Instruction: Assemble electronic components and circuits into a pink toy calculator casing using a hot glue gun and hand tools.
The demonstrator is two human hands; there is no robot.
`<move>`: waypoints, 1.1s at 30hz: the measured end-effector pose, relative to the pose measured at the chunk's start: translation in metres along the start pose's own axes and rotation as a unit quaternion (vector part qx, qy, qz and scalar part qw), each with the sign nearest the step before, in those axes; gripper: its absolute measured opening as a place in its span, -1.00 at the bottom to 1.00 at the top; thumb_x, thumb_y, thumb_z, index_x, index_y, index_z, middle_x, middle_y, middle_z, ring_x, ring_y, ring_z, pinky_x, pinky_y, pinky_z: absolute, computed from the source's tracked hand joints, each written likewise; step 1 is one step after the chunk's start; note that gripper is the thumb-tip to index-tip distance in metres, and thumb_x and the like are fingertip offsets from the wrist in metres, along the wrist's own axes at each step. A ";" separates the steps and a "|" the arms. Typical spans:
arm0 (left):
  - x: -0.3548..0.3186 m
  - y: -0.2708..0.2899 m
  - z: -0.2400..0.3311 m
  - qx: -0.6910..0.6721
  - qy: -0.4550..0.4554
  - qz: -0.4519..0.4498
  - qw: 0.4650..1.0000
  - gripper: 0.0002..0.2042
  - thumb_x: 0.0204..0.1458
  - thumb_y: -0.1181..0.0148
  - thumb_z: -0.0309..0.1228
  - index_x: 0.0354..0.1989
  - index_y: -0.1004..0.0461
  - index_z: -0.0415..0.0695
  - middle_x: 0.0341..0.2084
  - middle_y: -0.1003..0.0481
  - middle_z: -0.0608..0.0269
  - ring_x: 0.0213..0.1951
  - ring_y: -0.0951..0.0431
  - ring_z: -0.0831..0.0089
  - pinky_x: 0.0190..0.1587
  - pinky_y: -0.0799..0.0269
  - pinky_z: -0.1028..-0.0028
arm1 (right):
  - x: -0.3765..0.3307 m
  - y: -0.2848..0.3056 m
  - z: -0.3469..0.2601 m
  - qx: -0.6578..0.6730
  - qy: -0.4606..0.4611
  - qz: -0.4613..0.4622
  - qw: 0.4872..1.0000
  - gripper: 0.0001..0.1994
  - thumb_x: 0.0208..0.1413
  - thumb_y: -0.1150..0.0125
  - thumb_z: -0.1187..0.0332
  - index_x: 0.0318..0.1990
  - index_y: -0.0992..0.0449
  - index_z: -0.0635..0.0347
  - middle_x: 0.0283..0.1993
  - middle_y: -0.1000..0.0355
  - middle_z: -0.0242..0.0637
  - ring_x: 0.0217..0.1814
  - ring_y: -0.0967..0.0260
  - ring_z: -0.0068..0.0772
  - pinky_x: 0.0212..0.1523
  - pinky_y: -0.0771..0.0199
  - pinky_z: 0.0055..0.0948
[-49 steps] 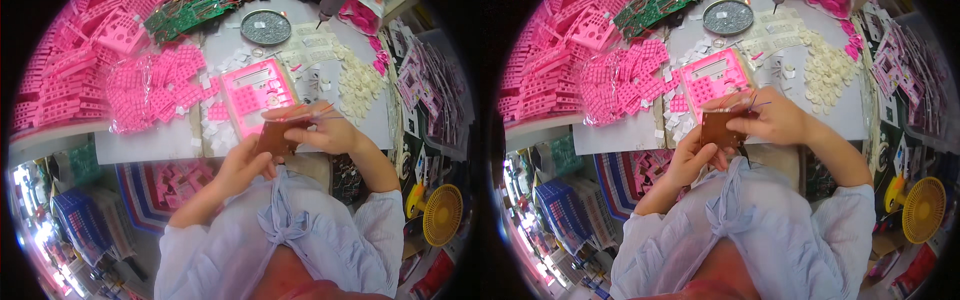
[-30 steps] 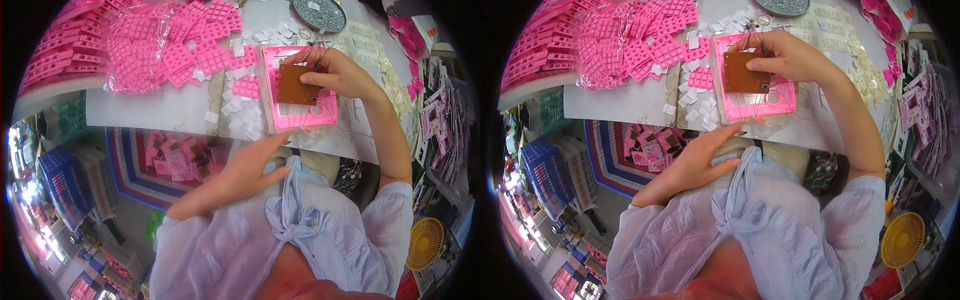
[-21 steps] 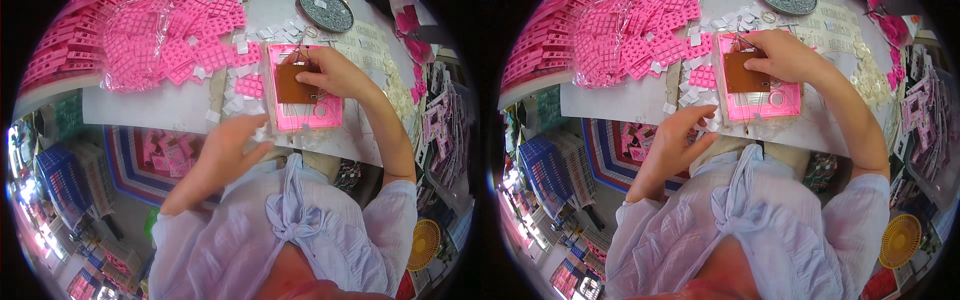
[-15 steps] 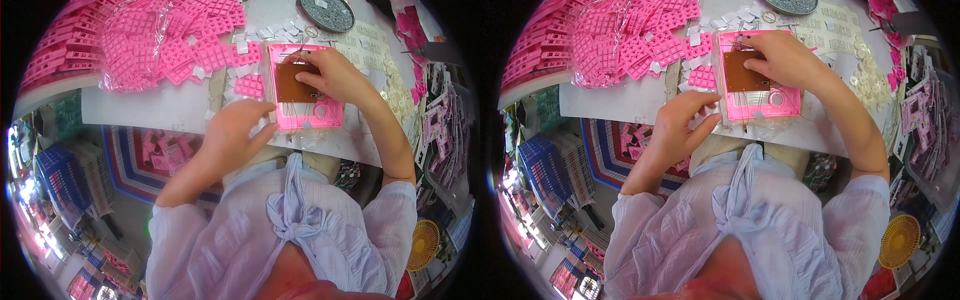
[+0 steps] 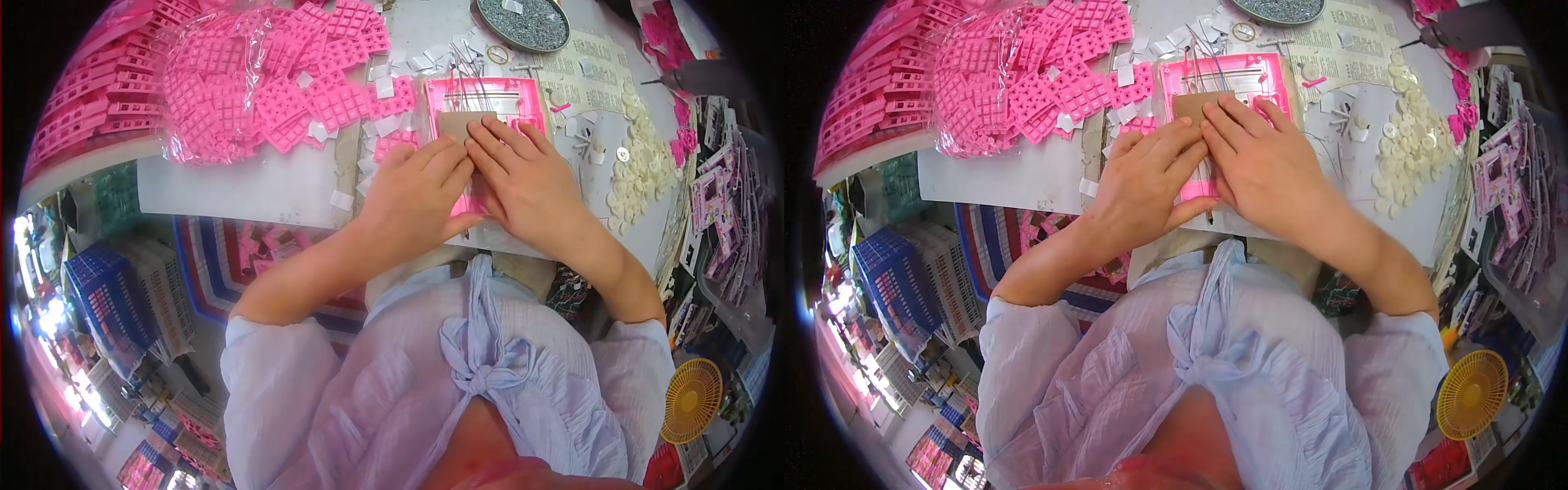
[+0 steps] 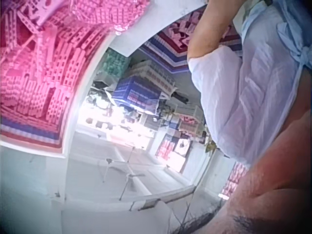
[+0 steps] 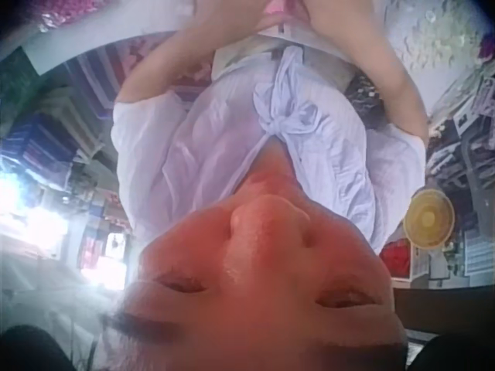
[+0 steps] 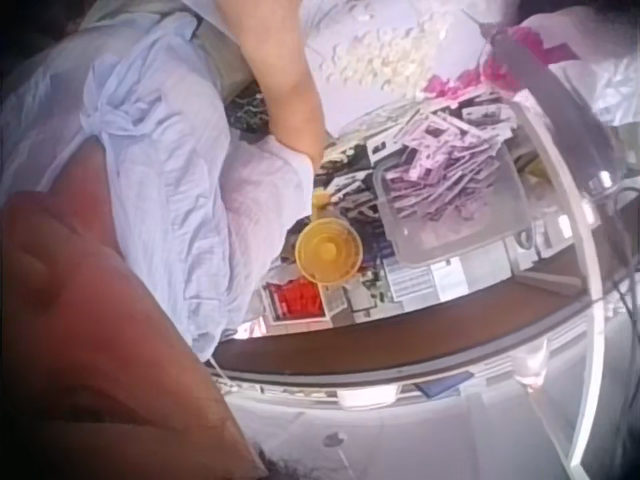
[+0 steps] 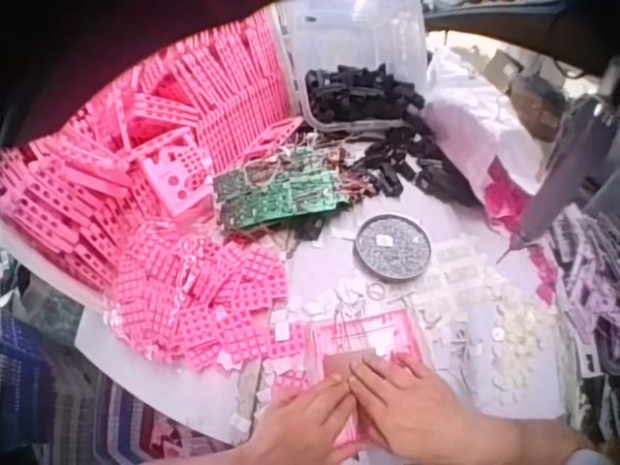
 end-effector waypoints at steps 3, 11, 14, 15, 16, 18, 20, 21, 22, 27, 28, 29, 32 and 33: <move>0.002 0.004 -0.004 -0.026 0.013 -0.007 1.000 -0.34 -0.08 -0.38 -0.01 0.13 -0.46 -0.21 0.11 -0.45 0.12 0.23 -0.41 0.27 0.14 -0.25 0.19 | 0.006 0.006 0.005 -0.003 0.014 -0.054 0.998 -0.45 0.06 -0.24 0.19 0.16 -0.47 0.40 0.29 -0.38 -0.08 0.40 -0.21 -0.12 0.38 -0.18 -0.08; 0.002 0.002 0.001 0.022 0.032 -0.013 0.999 -0.35 -0.12 -0.42 -0.05 0.12 -0.47 -0.19 0.12 -0.44 0.15 0.22 -0.42 0.27 0.09 -0.27 0.20 | 0.005 0.001 0.002 -0.005 0.015 -0.022 1.000 -0.42 0.05 -0.24 0.16 0.17 -0.47 0.40 0.35 -0.32 -0.05 0.46 -0.13 -0.08 0.40 -0.12 -0.02; 0.013 0.016 -0.001 0.005 -0.007 -0.001 1.000 -0.46 -0.07 -0.39 -0.10 0.06 -0.52 -0.16 0.00 -0.53 0.13 0.09 -0.53 0.24 -0.02 -0.36 0.23 | 0.004 -0.001 0.004 0.007 0.007 -0.029 1.000 -0.42 0.07 -0.20 0.15 0.16 -0.47 0.43 0.33 -0.34 -0.02 0.45 -0.15 -0.09 0.39 -0.12 0.03; 0.020 0.021 -0.010 -0.060 0.010 -0.055 0.997 -0.52 -0.04 -0.37 -0.14 0.01 -0.54 -0.16 -0.08 -0.56 0.11 0.01 -0.56 0.21 -0.08 -0.38 0.25 | 0.004 -0.002 0.003 0.013 0.000 -0.033 0.999 -0.41 0.05 -0.21 0.16 0.16 -0.46 0.44 0.33 -0.34 -0.01 0.44 -0.16 -0.08 0.37 -0.13 0.01; 0.034 0.028 -0.024 -0.125 0.021 -0.108 0.986 -0.58 -0.02 -0.35 -0.17 -0.05 -0.57 -0.17 -0.16 -0.58 0.09 -0.07 -0.59 0.19 -0.14 -0.41 0.26 | 0.003 -0.003 0.002 0.015 -0.010 -0.036 0.999 -0.39 0.02 -0.23 0.17 0.17 -0.44 0.45 0.33 -0.33 0.00 0.43 -0.18 -0.07 0.36 -0.15 0.00; 0.079 0.044 -0.044 -0.157 0.025 -0.104 0.982 -0.71 0.03 -0.31 -0.25 -0.18 -0.60 -0.19 -0.33 -0.60 0.04 -0.25 -0.61 0.13 -0.27 -0.44 0.29 | 0.006 -0.002 0.000 0.007 -0.021 -0.038 0.999 -0.38 0.00 -0.24 0.18 0.16 -0.43 0.47 0.32 -0.33 0.02 0.40 -0.20 -0.06 0.33 -0.18 -0.04; 0.137 0.056 -0.059 -0.092 -0.007 0.025 0.995 -0.78 0.08 -0.28 -0.29 -0.30 -0.60 -0.24 -0.43 -0.59 0.03 -0.38 -0.60 0.11 -0.34 -0.44 0.30 | 0.010 -0.002 -0.006 -0.006 -0.017 -0.039 0.999 -0.39 -0.01 -0.24 0.18 0.13 -0.45 0.50 0.30 -0.35 0.04 0.37 -0.23 -0.07 0.28 -0.21 -0.07; 0.170 0.053 -0.061 -0.060 -0.038 0.096 0.993 -0.77 0.10 -0.26 -0.30 -0.34 -0.59 -0.26 -0.45 -0.59 0.04 -0.40 -0.59 0.13 -0.35 -0.44 0.30 | 0.009 -0.003 -0.006 -0.008 -0.021 -0.032 0.999 -0.40 -0.02 -0.24 0.19 0.12 -0.45 0.50 0.29 -0.36 0.04 0.36 -0.24 -0.08 0.27 -0.22 -0.09; 0.201 0.034 -0.071 0.005 -0.048 0.071 0.996 -0.81 0.06 -0.24 -0.29 -0.36 -0.61 -0.17 -0.45 -0.59 0.06 -0.38 -0.60 0.11 -0.33 -0.46 0.23 | 0.008 -0.005 -0.006 -0.008 -0.019 -0.023 1.000 -0.40 -0.03 -0.24 0.20 0.11 -0.46 0.50 0.28 -0.36 0.03 0.35 -0.25 -0.09 0.27 -0.23 -0.10; 0.266 -0.034 -0.102 0.180 -0.070 -0.121 0.974 -0.80 0.02 -0.22 -0.27 -0.36 -0.64 -0.15 -0.43 -0.61 0.04 -0.36 -0.63 0.12 -0.24 -0.46 0.22 | 0.009 -0.004 -0.004 0.006 -0.021 0.004 1.000 -0.47 0.00 -0.18 0.25 0.07 -0.49 0.51 0.24 -0.39 0.05 0.30 -0.28 -0.10 0.19 -0.28 -0.13; 0.267 -0.034 -0.096 0.220 -0.074 -0.134 0.963 -0.78 0.02 -0.20 -0.28 -0.34 -0.66 -0.16 -0.36 -0.63 0.01 -0.26 -0.64 0.09 -0.12 -0.46 0.18 | 0.008 -0.005 -0.004 0.002 -0.018 0.011 1.000 -0.49 0.04 -0.12 0.27 0.06 -0.50 0.53 0.24 -0.40 0.09 0.29 -0.28 -0.08 0.16 -0.29 -0.11; 0.268 -0.035 -0.091 0.259 -0.078 -0.146 0.951 -0.76 0.01 -0.18 -0.29 -0.32 -0.68 -0.17 -0.29 -0.65 -0.03 -0.17 -0.66 0.06 0.01 -0.47 0.15 | 0.007 -0.006 -0.005 -0.002 -0.013 0.018 1.000 -0.52 0.08 -0.07 0.29 0.06 -0.51 0.54 0.23 -0.40 0.12 0.28 -0.28 -0.07 0.12 -0.31 -0.10; 0.279 -0.035 -0.098 0.198 0.010 -0.082 0.977 -0.81 0.02 -0.14 -0.39 -0.35 -0.68 -0.15 -0.32 -0.66 0.00 -0.21 -0.67 0.10 -0.01 -0.50 0.18 | 0.006 -0.008 -0.005 0.007 -0.016 0.024 1.000 -0.53 0.07 -0.06 0.30 0.05 -0.51 0.54 0.24 -0.40 0.12 0.26 -0.29 -0.07 0.10 -0.33 -0.11; 0.278 -0.034 -0.098 0.208 -0.017 -0.037 0.977 -0.81 0.02 -0.14 -0.39 -0.36 -0.69 -0.14 -0.32 -0.66 0.01 -0.21 -0.68 0.11 -0.05 -0.53 0.18 | 0.006 -0.009 -0.006 0.007 -0.020 0.022 1.000 -0.50 0.02 -0.12 0.28 0.05 -0.51 0.52 0.24 -0.39 0.07 0.28 -0.28 -0.09 0.13 -0.31 -0.13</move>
Point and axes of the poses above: each hand's wrist, its own x-axis towards the middle knuckle, its own y-axis out of the back of the hand, z = x × y, the point moved 5 cm from there along x, towards the middle knuckle
